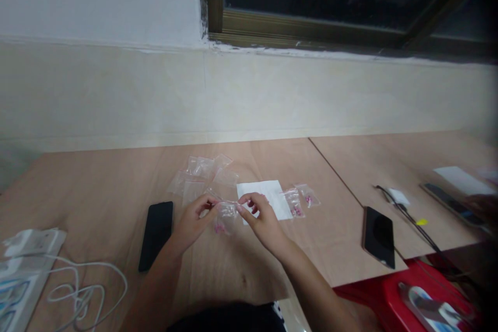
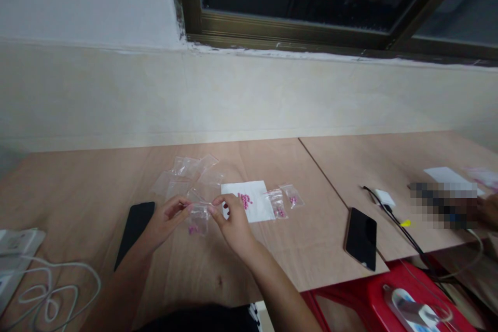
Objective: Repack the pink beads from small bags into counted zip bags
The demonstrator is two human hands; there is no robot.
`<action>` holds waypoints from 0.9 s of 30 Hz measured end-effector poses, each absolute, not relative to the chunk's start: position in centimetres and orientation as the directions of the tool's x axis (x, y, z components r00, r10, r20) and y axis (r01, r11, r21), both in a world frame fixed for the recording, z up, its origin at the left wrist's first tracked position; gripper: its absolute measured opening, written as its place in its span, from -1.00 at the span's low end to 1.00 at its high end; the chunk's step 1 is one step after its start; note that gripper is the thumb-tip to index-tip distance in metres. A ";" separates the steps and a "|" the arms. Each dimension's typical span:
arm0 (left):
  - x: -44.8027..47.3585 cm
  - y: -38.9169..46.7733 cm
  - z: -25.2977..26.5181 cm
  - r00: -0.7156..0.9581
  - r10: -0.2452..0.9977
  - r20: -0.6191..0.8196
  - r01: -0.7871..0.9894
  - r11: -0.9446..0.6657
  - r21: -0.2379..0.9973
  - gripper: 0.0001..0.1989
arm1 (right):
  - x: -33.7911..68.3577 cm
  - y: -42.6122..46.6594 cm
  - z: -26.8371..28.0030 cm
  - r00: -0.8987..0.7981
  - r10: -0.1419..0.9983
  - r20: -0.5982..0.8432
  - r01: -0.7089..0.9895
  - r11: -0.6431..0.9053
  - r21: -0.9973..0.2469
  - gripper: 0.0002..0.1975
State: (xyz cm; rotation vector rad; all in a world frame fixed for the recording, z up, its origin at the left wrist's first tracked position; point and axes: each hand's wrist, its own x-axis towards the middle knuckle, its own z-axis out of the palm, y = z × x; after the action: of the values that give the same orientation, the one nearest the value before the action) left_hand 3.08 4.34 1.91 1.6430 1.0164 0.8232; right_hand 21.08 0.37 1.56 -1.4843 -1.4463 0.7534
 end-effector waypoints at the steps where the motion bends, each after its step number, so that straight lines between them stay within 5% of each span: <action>1: 3.1 4.3 2.0 0.422 0.906 0.039 0.220 -0.145 0.965 -0.84 | 21.2 0.4 1.5 0.116 0.983 0.144 0.397 0.087 -0.914 -0.88; 11: 2.3 4.3 3.2 0.556 0.827 0.087 0.294 -0.293 0.910 -0.83 | 21.1 -0.3 2.2 0.142 0.966 0.215 0.485 0.121 -0.866 -0.86; 16: 2.6 4.1 3.5 0.525 0.836 0.160 0.267 -0.341 0.901 -0.84 | 21.0 -0.6 1.8 0.049 0.988 0.149 0.290 0.128 -0.948 -0.88; 27: 4.4 3.4 3.4 0.622 0.781 0.058 0.265 -0.280 0.923 -0.78 | 20.4 -0.5 2.4 0.079 0.980 0.180 0.338 0.144 -0.930 -0.87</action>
State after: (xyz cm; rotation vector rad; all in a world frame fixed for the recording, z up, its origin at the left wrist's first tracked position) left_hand 4.40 3.37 3.42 1.8351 0.8408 0.6386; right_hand 20.44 -0.46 2.39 -1.3699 -1.4387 0.8268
